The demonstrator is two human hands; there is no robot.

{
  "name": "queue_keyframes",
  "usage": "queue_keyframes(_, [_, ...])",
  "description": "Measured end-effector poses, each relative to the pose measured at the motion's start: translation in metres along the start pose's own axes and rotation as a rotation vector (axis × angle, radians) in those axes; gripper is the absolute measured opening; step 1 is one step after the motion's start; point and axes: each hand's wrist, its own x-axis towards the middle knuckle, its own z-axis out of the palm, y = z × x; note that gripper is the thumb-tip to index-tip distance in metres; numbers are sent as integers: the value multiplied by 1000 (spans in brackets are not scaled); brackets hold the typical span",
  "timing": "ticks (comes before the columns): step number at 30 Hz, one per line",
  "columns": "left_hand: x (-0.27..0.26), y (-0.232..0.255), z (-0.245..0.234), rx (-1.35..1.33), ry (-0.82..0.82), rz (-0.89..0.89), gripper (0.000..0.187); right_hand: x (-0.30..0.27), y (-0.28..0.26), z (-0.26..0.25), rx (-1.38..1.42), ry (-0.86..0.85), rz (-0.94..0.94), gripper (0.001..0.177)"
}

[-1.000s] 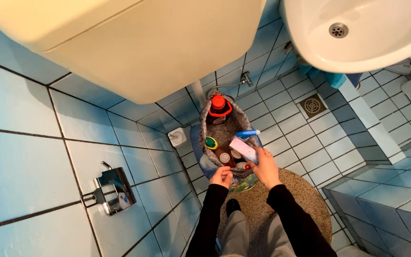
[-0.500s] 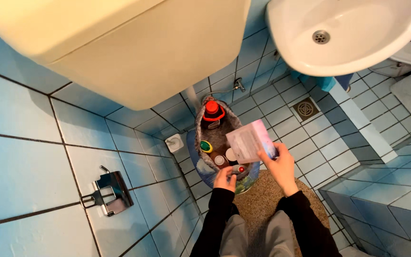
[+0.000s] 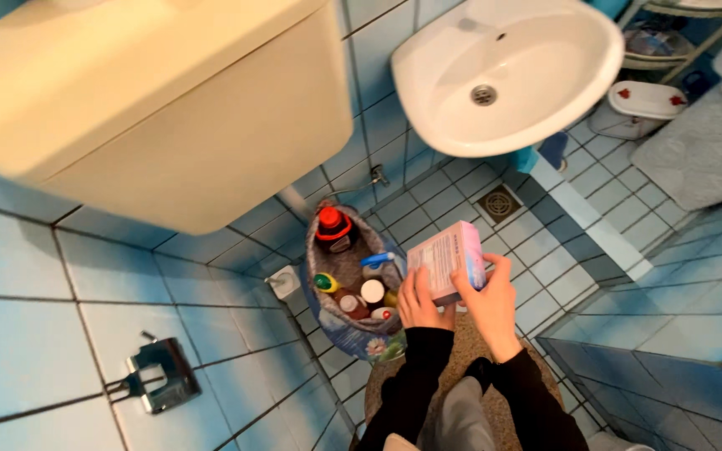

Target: Organizing and placing various cleaning products and toiletries on shelves and surfaces in a bathroom

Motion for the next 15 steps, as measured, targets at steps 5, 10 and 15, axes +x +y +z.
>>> queue_keyframes(5, [14, 22, 36, -139, -43, 124, 80, 17, -20, -50, -15, 18, 11, 84])
queue_keyframes(10, [18, 34, 119, -350, -163, 33, 79, 64, -2, -110, -17, -3, 34, 97])
queue_keyframes(15, [32, 65, 180, -761, -585, -531, 59, 119, 47, -189, 235, 58, 87, 59])
